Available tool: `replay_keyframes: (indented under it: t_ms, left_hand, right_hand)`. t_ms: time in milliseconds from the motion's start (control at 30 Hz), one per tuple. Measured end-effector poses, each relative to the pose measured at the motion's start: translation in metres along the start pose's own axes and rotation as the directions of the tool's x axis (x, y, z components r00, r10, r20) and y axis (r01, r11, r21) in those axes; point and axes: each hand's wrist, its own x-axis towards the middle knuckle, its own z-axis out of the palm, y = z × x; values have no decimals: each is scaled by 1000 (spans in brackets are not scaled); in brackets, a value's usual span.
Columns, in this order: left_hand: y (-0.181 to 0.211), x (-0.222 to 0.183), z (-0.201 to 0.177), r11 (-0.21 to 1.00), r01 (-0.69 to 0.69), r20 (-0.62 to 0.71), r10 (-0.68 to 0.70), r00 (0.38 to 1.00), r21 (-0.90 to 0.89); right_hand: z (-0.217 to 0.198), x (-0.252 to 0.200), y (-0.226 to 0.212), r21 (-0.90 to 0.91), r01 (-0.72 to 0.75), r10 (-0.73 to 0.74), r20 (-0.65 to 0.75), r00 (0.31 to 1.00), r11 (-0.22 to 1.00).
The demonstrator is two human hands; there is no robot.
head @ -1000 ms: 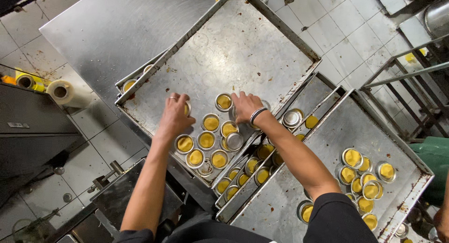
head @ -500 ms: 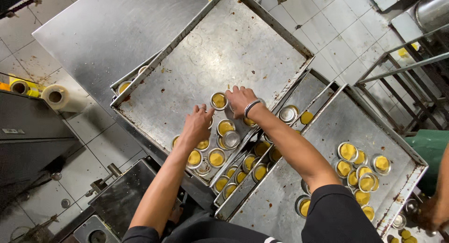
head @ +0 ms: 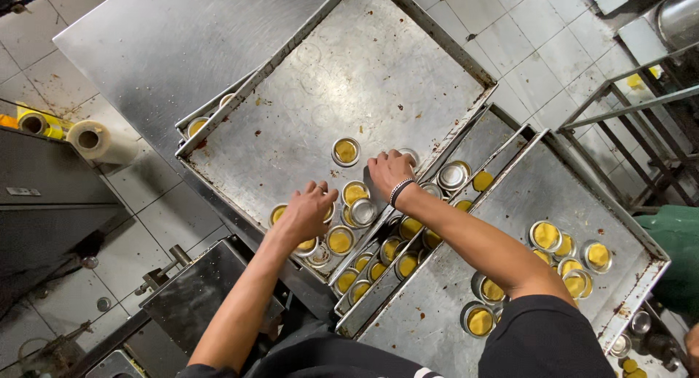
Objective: The person transfers small yellow pastries in metal tins from a tray onto the slots of a moving conveyor belt by hand, then lifts and moves the empty tray to a stack.
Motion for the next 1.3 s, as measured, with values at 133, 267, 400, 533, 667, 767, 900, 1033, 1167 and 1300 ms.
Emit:
replay_keyframes:
  t_ms: [133,267,400,533,667,767,900,1033,1167,1300]
  left_hand:
    - [8,1,6,995,48,55,-53,997,89]
    - [1,-6,6,987,141,101,-149,984,74]
    - [11,-14,20,978,172,9,-174,985,117]
    - [17,-2,33,946,269,-102,-254,962,183]
    - [12,-1,34,950,285,-29,-284,958,126]
    - [15,-12,39,946,275,-170,-246,954,172]
    - [21,-20,28,977,-3,-95,23,995,212]
    - [16,-32,9,959,-218,-24,226,974,181]
    - [-7,-32,9,971,-238,21,238,971,28]
    - [-42,-62,0,741,-81,-247,-118,962,-667]
  right_hand:
    - [8,14,0,-65,23,-20,55,998,998]
    - [-57,19,37,112,108,-114,42,993,988]
    - [-92,36,24,171,181,-163,-117,980,968]
    - [-80,73,-20,112,160,-144,-135,980,981]
    - [-88,88,-53,-67,15,-16,-4,1000,998]
    - [-91,95,-54,-61,-8,10,25,1000,998]
    - [-107,97,-20,110,45,-53,72,996,993]
    - [-174,43,8,586,-33,-62,141,988,809]
    - [-205,-20,2,566,-74,-26,167,986,821]
    - [-186,-67,-39,486,-5,-145,271,951,874]
